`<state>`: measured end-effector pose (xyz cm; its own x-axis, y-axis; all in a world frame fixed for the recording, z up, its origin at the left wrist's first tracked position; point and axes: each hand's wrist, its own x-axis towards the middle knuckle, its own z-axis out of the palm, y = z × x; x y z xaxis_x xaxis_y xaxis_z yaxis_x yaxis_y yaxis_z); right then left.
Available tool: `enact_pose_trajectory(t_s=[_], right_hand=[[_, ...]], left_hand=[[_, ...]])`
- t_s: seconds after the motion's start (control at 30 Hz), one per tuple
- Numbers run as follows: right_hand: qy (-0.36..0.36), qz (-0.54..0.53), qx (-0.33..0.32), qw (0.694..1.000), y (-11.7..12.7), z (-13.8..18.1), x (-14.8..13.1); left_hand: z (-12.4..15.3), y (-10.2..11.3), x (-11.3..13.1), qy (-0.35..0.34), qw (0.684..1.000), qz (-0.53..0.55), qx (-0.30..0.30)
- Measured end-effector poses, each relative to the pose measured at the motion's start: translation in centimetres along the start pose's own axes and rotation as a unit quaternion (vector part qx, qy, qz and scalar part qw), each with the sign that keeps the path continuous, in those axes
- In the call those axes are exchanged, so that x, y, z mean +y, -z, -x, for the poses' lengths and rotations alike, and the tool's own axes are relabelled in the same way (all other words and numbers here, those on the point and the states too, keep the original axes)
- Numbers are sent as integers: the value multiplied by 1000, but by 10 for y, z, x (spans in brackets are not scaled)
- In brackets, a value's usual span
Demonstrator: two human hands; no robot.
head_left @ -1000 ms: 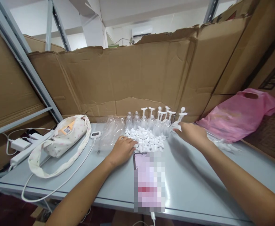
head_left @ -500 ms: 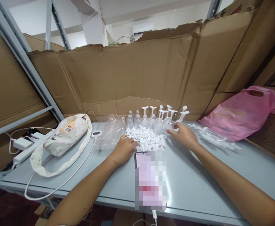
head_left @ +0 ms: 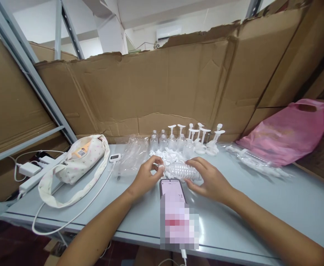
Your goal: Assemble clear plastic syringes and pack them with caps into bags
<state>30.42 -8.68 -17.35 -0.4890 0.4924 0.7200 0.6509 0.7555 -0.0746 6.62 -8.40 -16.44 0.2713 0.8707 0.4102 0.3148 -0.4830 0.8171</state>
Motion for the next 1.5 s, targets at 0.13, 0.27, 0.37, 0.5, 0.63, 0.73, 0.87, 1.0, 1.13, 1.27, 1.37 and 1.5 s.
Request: enact_pose_trajectory(t_s=[0.13,0.27,0.37,0.5,0.63,0.73,0.87,1.0,1.13,1.27,1.37,1.5], right_hand=[[-10,-46,0,999,-3,2,-3],[-7,-65,21,998,-3,3,-1],[-10,-59,36,998,-3,3,1],[0,-34,51,998,-6,5,3],[39,-6,64,997,-9,8,5],[73,7,77,994,-8,9,7],[121,17,108,987,-6,7,7],[167,36,136,976,-5,6,6],[133,-3,117,984,-4,6,6],[18,-108,35,993,0,5,3],[-49,-146,-13,988,4,4,0],[-55,-148,-16,987,4,4,0]], left_hand=[[-1,2,-2,-17,999,40,25],[0,4,-2,5,997,72,32],[3,3,-1,7,997,71,18],[4,1,-2,-21,1000,-8,10],[4,0,-3,-6,1000,3,10],[4,0,-2,20,998,53,-6],[4,-1,0,70,989,128,-28],[3,-3,2,111,974,189,-54],[5,-5,1,108,977,178,-50],[8,-2,0,27,999,37,0],[8,2,0,5,1000,-21,-11],[6,4,-1,35,998,27,-55]])
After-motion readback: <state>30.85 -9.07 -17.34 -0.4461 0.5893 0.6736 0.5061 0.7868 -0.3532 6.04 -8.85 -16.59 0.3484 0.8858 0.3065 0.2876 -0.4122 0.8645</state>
